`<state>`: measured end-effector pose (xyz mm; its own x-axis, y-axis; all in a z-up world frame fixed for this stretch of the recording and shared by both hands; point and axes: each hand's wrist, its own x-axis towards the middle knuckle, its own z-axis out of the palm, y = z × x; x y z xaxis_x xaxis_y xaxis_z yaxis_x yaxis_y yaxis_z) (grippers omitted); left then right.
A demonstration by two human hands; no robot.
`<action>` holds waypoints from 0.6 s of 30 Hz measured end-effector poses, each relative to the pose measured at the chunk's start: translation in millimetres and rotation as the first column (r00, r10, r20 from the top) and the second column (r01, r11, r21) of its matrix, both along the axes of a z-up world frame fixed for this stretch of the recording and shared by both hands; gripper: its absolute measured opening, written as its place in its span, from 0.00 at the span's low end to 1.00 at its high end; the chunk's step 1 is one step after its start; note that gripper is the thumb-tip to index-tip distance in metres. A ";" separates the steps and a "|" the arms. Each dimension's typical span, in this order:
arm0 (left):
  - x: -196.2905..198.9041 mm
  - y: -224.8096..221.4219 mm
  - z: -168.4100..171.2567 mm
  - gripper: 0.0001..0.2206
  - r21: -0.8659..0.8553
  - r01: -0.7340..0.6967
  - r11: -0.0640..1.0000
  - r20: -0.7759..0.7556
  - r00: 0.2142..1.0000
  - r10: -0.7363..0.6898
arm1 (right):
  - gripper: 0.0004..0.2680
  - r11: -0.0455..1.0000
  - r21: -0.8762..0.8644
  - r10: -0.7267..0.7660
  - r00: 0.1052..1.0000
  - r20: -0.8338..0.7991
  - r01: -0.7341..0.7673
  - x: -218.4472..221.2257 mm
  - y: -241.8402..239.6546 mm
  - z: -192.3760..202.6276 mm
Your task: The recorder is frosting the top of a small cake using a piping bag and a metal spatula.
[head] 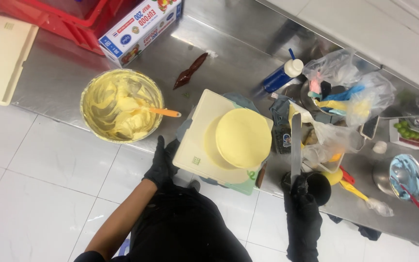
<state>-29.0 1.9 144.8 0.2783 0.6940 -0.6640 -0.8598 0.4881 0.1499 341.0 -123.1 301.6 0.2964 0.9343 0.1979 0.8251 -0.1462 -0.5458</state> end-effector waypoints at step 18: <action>-21.9 7.4 -79.9 0.35 0.218 0.132 0.967 -0.176 0.980 -0.094 | 0.14 0.950 -0.312 0.021 0.994 0.109 0.014 -44.0 16.5 33.1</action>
<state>-50.9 9.2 64.9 0.2647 0.8021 -0.5353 -0.7557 0.5174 0.4016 297.0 -106.6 334.7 0.2859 0.9556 -0.0720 0.8781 -0.2913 -0.3796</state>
